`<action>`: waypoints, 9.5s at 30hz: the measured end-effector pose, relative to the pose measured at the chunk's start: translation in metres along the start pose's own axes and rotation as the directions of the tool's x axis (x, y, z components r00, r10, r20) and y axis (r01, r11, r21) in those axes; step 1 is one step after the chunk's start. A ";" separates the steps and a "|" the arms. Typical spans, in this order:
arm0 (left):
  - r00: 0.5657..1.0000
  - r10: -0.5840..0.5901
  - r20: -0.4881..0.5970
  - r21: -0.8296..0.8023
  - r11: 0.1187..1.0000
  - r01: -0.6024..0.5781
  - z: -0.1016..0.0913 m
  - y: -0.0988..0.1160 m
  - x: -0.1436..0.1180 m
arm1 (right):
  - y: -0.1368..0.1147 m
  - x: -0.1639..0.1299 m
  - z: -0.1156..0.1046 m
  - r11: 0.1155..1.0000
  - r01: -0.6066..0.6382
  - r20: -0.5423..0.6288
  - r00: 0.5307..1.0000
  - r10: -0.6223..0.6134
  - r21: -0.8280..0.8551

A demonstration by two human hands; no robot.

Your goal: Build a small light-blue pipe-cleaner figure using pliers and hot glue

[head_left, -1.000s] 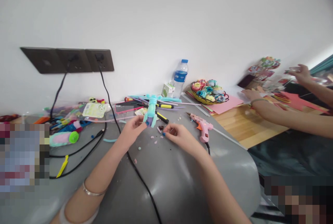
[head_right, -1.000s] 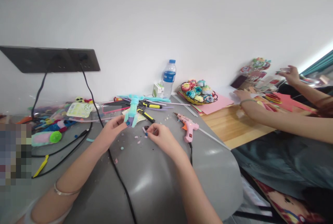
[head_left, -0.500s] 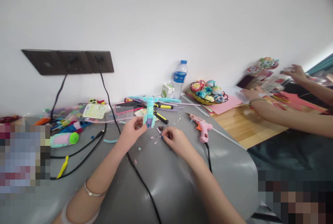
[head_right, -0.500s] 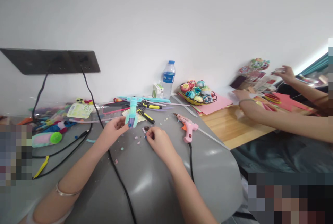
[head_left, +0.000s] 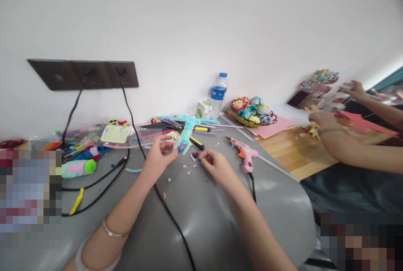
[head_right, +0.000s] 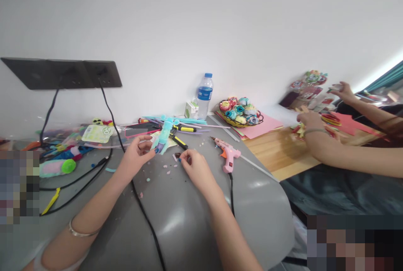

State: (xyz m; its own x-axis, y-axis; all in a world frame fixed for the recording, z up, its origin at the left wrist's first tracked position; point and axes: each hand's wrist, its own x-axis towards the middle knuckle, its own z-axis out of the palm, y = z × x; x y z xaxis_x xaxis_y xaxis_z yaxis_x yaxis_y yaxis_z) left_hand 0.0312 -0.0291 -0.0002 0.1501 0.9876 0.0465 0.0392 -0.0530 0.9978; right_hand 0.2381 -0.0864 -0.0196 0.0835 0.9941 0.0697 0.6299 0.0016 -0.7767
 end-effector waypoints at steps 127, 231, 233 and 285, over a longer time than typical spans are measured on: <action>0.999 -0.039 0.021 -0.299 0.953 0.043 0.005 -0.007 0.000 | -0.009 -0.008 0.013 0.988 0.150 0.083 0.985 -0.154 0.047; 0.802 0.208 0.560 0.590 0.579 -0.563 0.006 -0.021 -0.014 | -0.009 0.020 0.049 0.638 0.155 -0.236 0.971 0.044 0.755; 0.794 0.179 0.582 0.599 0.567 -0.566 0.007 -0.020 -0.014 | -0.010 0.020 0.050 0.635 0.153 -0.234 0.971 0.046 0.758; 0.975 -0.220 0.027 -0.497 0.843 0.204 -0.008 0.004 0.008 | 0.000 0.019 0.058 0.706 0.266 -0.225 0.962 -0.153 0.657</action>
State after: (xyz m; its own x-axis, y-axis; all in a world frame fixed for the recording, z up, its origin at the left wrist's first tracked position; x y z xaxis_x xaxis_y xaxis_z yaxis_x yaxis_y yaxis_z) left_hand 0.0249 -0.0208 0.0049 0.1649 0.9706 -0.1754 -0.4275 0.2306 0.8741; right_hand 0.1947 -0.0609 -0.0545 0.1573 0.9319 0.3270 -0.0405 0.3369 -0.9407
